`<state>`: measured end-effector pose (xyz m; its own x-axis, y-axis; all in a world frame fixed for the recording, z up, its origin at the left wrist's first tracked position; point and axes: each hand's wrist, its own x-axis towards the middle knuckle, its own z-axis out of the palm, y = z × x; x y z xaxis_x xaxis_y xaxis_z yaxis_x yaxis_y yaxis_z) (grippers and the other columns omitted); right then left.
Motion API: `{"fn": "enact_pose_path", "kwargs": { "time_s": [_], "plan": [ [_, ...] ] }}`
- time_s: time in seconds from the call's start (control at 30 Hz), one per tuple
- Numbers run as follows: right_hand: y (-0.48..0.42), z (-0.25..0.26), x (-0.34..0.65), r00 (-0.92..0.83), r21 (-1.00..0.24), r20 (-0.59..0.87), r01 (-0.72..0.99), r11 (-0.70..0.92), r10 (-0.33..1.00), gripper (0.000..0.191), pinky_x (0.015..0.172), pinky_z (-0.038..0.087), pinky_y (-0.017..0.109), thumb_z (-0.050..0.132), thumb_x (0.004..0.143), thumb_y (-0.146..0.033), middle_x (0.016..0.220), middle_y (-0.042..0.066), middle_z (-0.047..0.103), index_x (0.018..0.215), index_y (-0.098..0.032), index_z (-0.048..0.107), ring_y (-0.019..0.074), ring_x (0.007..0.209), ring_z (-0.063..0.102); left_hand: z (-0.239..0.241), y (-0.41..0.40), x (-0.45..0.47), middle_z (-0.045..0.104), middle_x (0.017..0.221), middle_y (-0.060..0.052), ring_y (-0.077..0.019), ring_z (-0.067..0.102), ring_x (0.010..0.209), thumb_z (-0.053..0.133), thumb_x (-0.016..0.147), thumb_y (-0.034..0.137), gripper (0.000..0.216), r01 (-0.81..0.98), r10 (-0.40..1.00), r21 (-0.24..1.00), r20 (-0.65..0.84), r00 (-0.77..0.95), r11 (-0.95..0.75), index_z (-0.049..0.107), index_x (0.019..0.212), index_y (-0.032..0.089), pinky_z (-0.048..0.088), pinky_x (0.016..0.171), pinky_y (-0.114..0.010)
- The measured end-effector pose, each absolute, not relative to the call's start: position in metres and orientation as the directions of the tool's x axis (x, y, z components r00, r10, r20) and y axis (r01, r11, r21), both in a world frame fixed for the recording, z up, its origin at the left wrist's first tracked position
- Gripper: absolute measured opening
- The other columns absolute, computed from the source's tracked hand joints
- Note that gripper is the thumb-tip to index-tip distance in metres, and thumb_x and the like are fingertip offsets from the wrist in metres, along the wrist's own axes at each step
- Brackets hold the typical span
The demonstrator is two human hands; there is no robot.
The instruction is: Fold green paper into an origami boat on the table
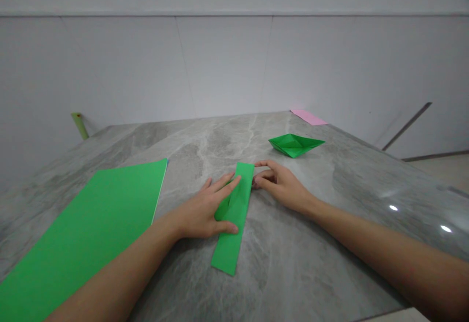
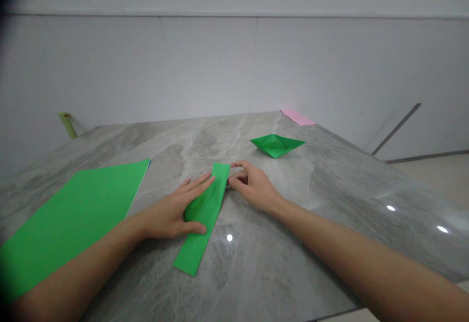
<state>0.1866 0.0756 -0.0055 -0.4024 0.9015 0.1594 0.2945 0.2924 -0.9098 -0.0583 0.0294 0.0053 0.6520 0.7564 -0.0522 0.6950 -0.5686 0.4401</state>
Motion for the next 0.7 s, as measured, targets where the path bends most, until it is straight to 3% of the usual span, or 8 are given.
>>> {"fn": "enact_pose_path", "kwargs": {
  "time_s": [0.1,0.2,0.37,0.57,0.7],
  "plan": [
    [0.071,-0.006,0.183,-0.446,-0.976,0.066,0.159,0.151,0.893,0.059,0.061,0.053,0.029,0.062,0.08,-0.03,0.069,0.002,0.072,0.132,-0.01,0.042,0.018,0.064,0.068,0.003,0.03,-0.058,0.009,0.163,-0.016,-0.0334,0.009,0.15,0.068,0.081,0.055,0.104,0.688,0.758,0.446,-0.033,0.652,-0.572,0.004,0.157,0.023,0.006,0.119,-0.06],
    [0.065,-0.005,0.178,-0.518,-0.989,-0.044,0.146,0.038,0.854,0.067,0.046,0.048,0.024,0.064,0.08,-0.033,0.064,0.0,0.071,0.138,-0.01,0.039,0.0154,0.051,0.064,0.001,0.03,-0.058,0.013,0.163,-0.015,-0.0343,0.012,0.149,0.068,0.082,0.054,0.103,0.675,0.758,0.448,0.012,0.652,-0.587,0.003,0.157,0.025,0.009,0.118,-0.06],
    [0.059,-0.001,0.174,-0.566,-0.986,-0.131,0.157,-0.05,0.814,0.045,0.044,0.05,0.021,0.067,0.078,-0.034,0.059,0.0,0.07,0.116,-0.011,0.059,0.0124,0.046,0.063,0.003,0.027,-0.052,0.022,0.161,-0.016,-0.031,0.019,0.149,0.068,0.084,0.045,0.096,0.691,0.794,0.427,0.118,0.597,-0.583,0.008,0.156,0.023,0.021,0.119,-0.053],
    [0.065,0.002,0.176,-0.327,-0.997,-0.078,0.004,-0.082,0.942,0.029,0.043,0.05,0.02,0.072,0.074,-0.032,0.058,0.003,0.071,0.095,-0.014,0.06,0.0115,0.042,0.062,0.007,0.018,-0.036,0.042,0.148,-0.018,-0.0321,0.039,0.138,0.068,0.081,0.048,0.083,0.777,0.903,0.482,0.341,0.261,-0.406,0.032,0.148,0.015,0.032,0.115,-0.049],
    [0.061,0.007,0.176,-0.347,-0.99,-0.006,-0.128,-0.053,0.938,0.03,0.047,0.053,0.02,0.077,0.073,-0.036,0.059,0.001,0.069,0.089,-0.015,0.063,0.0125,0.05,0.065,0.008,0.01,-0.026,0.045,0.144,-0.017,-0.0332,0.041,0.135,0.067,0.081,0.048,0.076,0.738,0.923,0.558,0.283,0.262,-0.38,0.04,0.144,0.015,0.034,0.113,-0.051]
  ]
}}
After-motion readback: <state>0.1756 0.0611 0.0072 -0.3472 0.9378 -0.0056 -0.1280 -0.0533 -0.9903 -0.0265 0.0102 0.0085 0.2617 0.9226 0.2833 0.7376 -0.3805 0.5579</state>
